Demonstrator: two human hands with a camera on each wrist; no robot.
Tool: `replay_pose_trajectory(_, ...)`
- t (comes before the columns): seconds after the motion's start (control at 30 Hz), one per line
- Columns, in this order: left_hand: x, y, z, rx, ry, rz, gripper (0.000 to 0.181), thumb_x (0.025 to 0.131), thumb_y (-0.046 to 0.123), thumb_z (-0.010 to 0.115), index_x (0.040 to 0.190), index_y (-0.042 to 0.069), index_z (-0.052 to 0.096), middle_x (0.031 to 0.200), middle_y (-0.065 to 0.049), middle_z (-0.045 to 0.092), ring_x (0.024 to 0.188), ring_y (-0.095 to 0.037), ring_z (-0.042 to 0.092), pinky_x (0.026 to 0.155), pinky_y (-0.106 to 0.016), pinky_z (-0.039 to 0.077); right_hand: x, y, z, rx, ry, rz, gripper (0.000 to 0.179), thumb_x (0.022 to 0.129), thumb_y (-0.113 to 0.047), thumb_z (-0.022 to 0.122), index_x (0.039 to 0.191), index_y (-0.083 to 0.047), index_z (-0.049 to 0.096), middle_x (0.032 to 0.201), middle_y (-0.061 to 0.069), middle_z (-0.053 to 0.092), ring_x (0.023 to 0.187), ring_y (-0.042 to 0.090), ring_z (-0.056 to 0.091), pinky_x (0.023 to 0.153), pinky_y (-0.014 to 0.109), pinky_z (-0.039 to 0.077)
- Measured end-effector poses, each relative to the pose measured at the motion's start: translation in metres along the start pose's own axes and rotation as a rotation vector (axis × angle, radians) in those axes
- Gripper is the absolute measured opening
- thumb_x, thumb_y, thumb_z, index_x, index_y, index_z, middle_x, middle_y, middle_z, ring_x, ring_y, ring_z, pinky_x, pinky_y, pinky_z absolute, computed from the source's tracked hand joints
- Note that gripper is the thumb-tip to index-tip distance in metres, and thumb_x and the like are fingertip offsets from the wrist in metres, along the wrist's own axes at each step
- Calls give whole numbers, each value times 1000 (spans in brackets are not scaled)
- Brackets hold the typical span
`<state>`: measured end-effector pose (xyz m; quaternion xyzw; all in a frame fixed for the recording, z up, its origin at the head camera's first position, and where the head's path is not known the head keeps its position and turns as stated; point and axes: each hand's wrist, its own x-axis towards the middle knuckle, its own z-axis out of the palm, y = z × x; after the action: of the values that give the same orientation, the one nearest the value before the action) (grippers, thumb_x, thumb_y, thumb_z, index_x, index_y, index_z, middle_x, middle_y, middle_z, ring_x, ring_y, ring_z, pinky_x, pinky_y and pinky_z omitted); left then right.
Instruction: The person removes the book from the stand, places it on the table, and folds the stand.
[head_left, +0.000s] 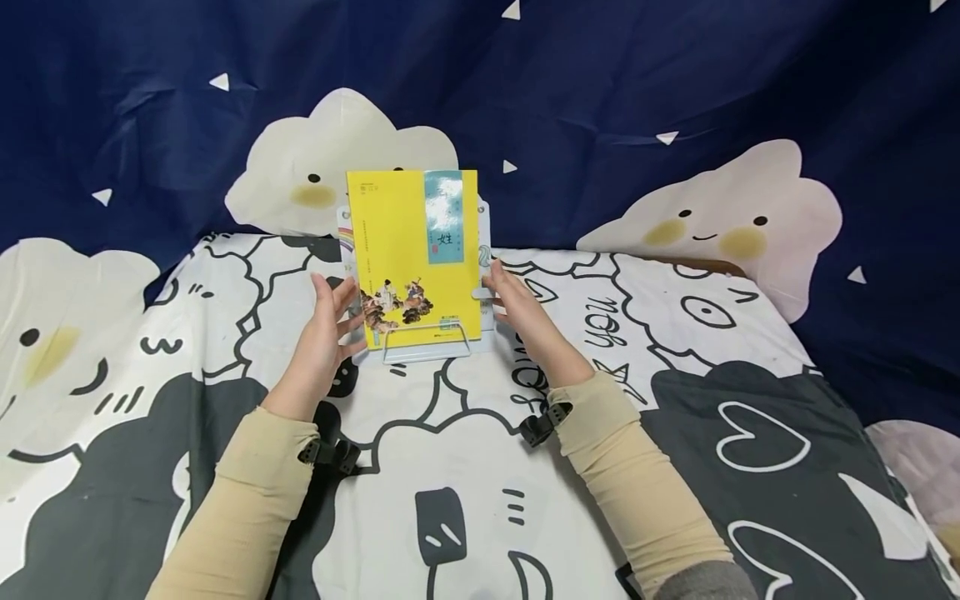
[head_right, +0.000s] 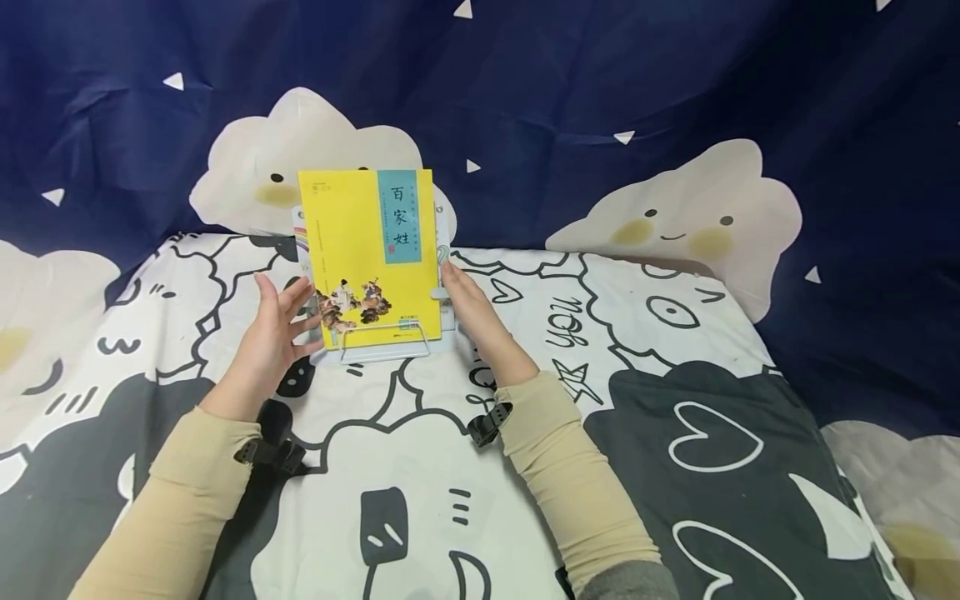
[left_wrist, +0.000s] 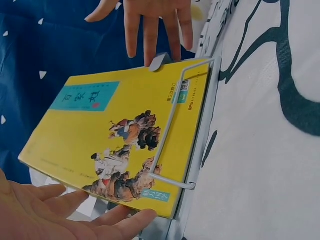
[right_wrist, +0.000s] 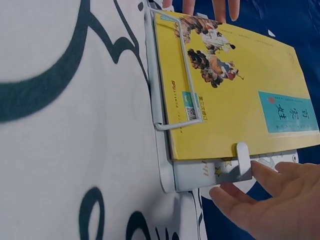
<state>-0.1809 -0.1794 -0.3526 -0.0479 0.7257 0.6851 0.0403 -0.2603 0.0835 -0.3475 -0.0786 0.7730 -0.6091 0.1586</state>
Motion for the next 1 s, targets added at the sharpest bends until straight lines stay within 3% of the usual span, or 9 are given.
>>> replay_pose_trajectory(0.23,3,1,1,-13,-1,-4,96,87,81,3,161,20,9,168,1,11,151,-33,22,119,-58,27,0,-4,3,-6,18,8,76,101,-66,29,158,-15,24,159,8,37,130,31,46,118,48,33)
replay_pose_trajectory(0.53,0,2,0,-52,19,23,94,89,77,3,161,16,14,167,-3,15,152,-30,20,121,-55,24,2,-2,10,83,44,17,73,102,-61,33,158,-16,23,159,10,36,135,30,48,117,42,36)
replay_pose_trajectory(1.0,-3,3,-3,-57,33,50,92,91,76,5,160,16,15,166,-7,19,150,-33,24,122,-53,22,2,0,16,170,101,-7,72,101,-58,41,157,-13,27,154,14,41,133,34,48,117,44,36)
